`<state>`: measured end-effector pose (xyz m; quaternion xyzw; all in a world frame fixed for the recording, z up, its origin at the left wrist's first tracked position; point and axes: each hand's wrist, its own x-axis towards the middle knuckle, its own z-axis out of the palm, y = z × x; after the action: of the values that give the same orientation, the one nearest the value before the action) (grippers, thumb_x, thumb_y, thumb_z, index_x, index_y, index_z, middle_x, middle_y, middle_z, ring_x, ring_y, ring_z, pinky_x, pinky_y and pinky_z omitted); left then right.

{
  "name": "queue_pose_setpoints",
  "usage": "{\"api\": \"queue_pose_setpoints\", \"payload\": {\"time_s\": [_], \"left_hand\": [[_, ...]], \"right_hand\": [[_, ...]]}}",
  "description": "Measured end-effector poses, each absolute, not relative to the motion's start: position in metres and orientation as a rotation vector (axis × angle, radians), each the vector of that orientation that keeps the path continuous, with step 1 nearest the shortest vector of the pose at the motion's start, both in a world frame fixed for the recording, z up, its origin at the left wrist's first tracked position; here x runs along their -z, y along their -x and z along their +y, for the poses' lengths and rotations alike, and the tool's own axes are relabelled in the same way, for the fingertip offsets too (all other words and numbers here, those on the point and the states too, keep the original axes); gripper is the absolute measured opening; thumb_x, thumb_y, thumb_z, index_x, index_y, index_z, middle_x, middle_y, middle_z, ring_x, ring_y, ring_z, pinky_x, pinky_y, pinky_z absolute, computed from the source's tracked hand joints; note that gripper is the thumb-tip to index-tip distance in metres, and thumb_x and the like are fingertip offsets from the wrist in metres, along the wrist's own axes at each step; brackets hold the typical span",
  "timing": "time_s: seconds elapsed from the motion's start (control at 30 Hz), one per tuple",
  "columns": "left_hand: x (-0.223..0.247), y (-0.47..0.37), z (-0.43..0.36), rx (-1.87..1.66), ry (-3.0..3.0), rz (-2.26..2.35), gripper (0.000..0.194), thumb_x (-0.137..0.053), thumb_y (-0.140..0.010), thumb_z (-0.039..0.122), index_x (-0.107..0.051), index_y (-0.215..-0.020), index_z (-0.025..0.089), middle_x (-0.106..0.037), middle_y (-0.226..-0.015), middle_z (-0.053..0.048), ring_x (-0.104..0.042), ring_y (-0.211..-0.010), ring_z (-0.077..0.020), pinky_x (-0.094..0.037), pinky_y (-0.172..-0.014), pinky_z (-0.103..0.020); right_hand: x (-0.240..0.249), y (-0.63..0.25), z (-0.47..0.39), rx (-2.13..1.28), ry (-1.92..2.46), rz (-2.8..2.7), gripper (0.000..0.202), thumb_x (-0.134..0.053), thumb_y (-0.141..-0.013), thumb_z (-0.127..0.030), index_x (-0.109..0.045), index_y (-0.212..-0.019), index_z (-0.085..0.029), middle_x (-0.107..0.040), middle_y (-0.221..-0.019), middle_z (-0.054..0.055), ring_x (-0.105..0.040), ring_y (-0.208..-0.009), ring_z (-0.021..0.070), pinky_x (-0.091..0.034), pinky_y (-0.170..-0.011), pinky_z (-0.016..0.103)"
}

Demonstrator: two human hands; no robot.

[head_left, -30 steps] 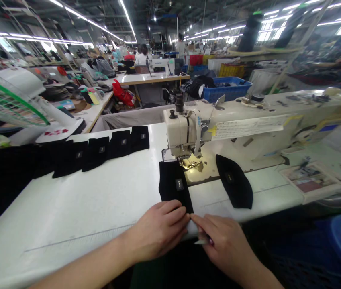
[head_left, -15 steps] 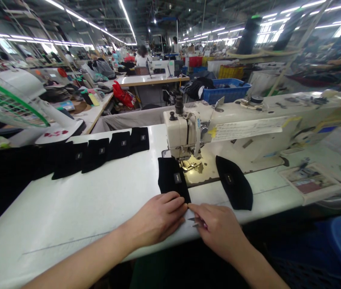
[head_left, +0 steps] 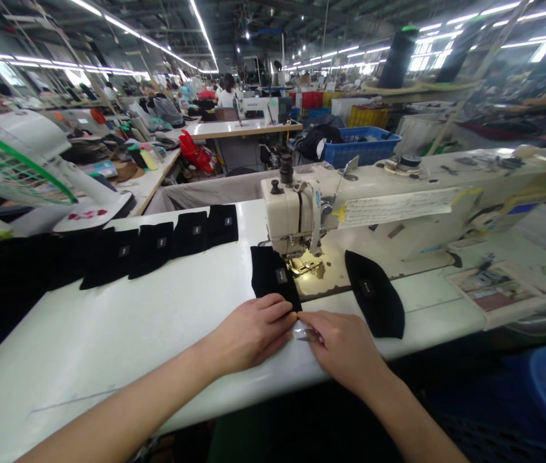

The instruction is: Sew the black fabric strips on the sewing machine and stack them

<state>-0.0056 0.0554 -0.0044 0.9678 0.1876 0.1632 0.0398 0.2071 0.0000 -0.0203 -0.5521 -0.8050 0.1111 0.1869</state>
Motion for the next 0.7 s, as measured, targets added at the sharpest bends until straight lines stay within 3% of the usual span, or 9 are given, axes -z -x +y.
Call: {"api": "queue_pose_setpoints", "payload": {"time_s": [0.33,0.47,0.6,0.7], "left_hand": [[0.004,0.007,0.07,-0.487,-2.985,0.605,0.026,-0.047,-0.102,0.025,-0.066,-0.114,0.014,-0.067,-0.111,-0.014,-0.063,-0.107,-0.0253,-0.06,-0.088,-0.039],[0.004,0.007,0.076,-0.47,-2.998,0.618,0.026,-0.048,-0.101,0.024,-0.066,-0.116,0.013,-0.067,-0.115,-0.014,-0.063,-0.108,-0.026,-0.06,-0.089,-0.039],[0.005,0.008,0.082,-0.489,-2.976,0.629,0.026,-0.05,-0.1,0.024,-0.066,-0.119,0.014,-0.067,-0.114,-0.014,-0.063,-0.109,-0.0259,-0.06,-0.089,-0.04],[0.005,0.009,0.087,-0.49,-2.986,0.639,0.027,-0.049,-0.101,0.023,-0.067,-0.118,0.013,-0.068,-0.114,-0.013,-0.063,-0.109,-0.0264,-0.06,-0.089,-0.041]], "right_hand": [[0.025,-0.208,0.003,-0.208,1.531,-2.208,0.036,-0.052,-0.086,-0.01,-0.071,-0.114,-0.021,-0.073,-0.083,0.002,-0.068,-0.069,0.0173,-0.046,-0.061,0.025],[0.027,-0.226,-0.011,0.008,1.525,-2.044,0.029,-0.046,-0.093,-0.016,-0.069,-0.112,-0.019,-0.07,-0.092,0.005,-0.068,-0.068,0.015,-0.047,-0.057,0.024],[0.027,-0.256,-0.029,0.17,1.75,-1.91,0.028,-0.044,-0.1,-0.034,-0.068,-0.109,-0.021,-0.068,-0.104,0.005,-0.068,-0.063,0.0147,-0.05,-0.052,0.027],[0.028,-0.279,-0.04,0.275,1.901,-1.889,0.043,-0.038,-0.102,-0.053,-0.066,-0.112,-0.021,-0.067,-0.11,0.005,-0.068,-0.059,0.0157,-0.05,-0.046,0.031]]}}
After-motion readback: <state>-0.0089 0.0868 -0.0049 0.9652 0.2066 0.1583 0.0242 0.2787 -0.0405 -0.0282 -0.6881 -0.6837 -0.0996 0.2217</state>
